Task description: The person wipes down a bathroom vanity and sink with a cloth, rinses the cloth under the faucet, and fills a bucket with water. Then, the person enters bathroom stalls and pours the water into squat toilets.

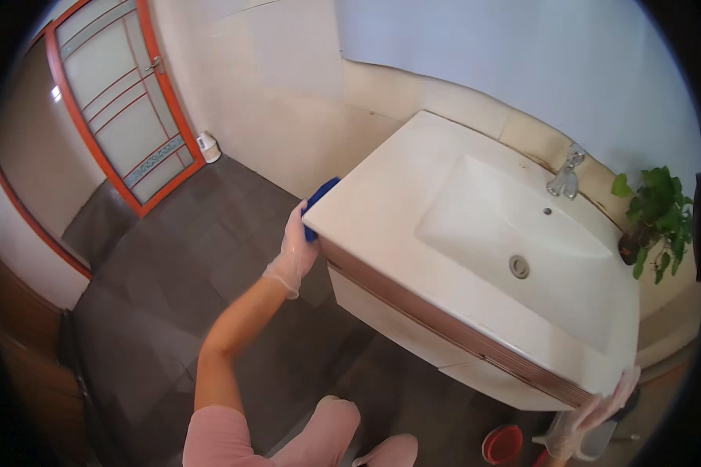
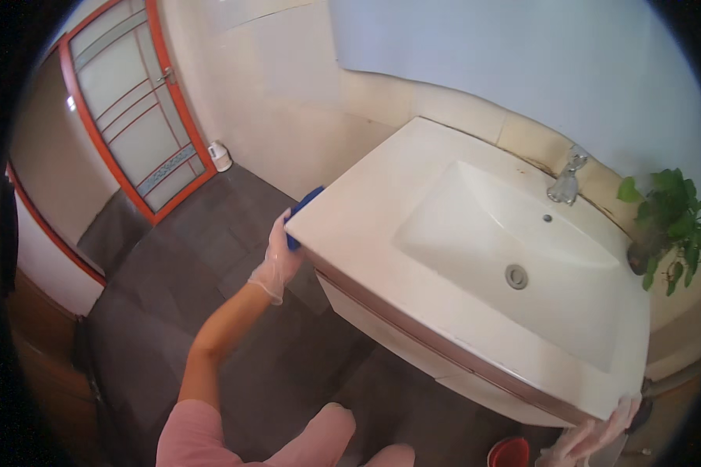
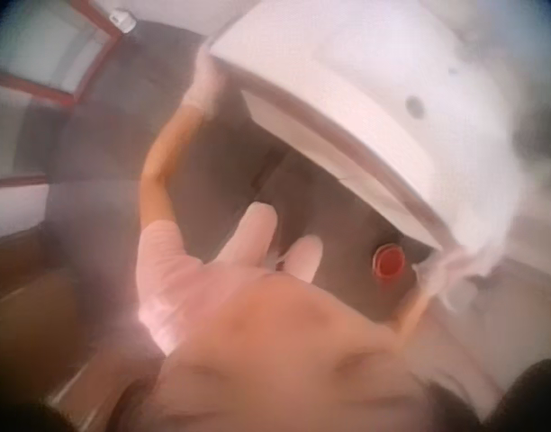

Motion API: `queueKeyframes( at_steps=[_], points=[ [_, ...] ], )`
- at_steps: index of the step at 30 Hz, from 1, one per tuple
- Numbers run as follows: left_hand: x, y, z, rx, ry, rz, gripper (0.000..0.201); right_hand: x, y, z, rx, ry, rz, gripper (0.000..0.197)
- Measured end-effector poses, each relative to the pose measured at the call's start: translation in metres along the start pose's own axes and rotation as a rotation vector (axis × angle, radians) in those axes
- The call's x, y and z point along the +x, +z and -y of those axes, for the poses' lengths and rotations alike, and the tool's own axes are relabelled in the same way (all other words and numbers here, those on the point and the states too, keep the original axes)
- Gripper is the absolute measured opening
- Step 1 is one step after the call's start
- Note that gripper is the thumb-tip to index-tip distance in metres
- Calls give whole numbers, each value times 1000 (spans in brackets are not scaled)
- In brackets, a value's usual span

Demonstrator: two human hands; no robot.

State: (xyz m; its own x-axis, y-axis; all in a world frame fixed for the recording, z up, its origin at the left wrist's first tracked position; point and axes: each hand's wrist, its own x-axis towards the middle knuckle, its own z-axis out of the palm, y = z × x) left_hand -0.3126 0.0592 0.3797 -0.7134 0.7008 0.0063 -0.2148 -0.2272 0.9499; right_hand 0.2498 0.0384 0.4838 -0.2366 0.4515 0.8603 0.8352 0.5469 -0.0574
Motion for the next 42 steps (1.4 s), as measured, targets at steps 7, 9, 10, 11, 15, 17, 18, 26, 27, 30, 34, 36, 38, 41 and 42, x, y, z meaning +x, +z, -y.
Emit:
queueKeyframes(
  at_steps=[7, 9, 10, 11, 15, 17, 18, 26, 27, 30, 34, 36, 38, 41, 42],
  points=[
    [-28, -9, -61, 492, -78, -24, 65, 62, -1, 16, 156, 521, 273, 44],
    [-33, -33, -73, 211, -100, 112, 47, 50, 16, 2, 115, 572, 339, 42],
    [-34, -37, -78, -83, -99, 223, 44, 44, 23, 1, 50, 571, 378, 44],
    [-36, -33, -85, -89, -120, 244, 44, 39, 30, -1, -18, 569, 415, 47],
    [-31, -16, -112, -226, -281, -92, 47, 19, 61, -2, -114, 549, 484, 48],
    [-18, -6, -97, 516, -510, 95, 48, 27, 74, 15, -267, 552, 655, 46],
    [-11, -1, -89, 531, -518, 131, 48, 30, 77, 23, -399, 538, 834, 44],
    [62, 94, -93, 815, -53, 484, 33, 43, 77, 23, -410, 559, 829, 44],
    [83, 100, -74, 984, 29, 454, 30, 40, 81, 21, -413, 539, 815, 44],
    [129, 140, -38, 1163, 164, 435, 29, 35, 75, 18, -412, 565, 817, 47],
    [212, 144, -12, 1182, 381, 458, 32, 44, 87, 27, -394, 537, 927, 47],
    [212, 181, -5, 1263, 317, 386, 36, 37, 80, 20, -381, 558, 890, 47],
    [211, 208, -5, 1272, 237, 442, 37, 34, 70, 16, -334, 551, 839, 48],
    [213, 209, -4, 1382, 242, 453, 36, 40, 63, 12, -319, 581, 892, 46],
    [229, 182, -2, 1346, 372, 528, 34, 45, 72, 15, -293, 578, 881, 46]
  ],
)
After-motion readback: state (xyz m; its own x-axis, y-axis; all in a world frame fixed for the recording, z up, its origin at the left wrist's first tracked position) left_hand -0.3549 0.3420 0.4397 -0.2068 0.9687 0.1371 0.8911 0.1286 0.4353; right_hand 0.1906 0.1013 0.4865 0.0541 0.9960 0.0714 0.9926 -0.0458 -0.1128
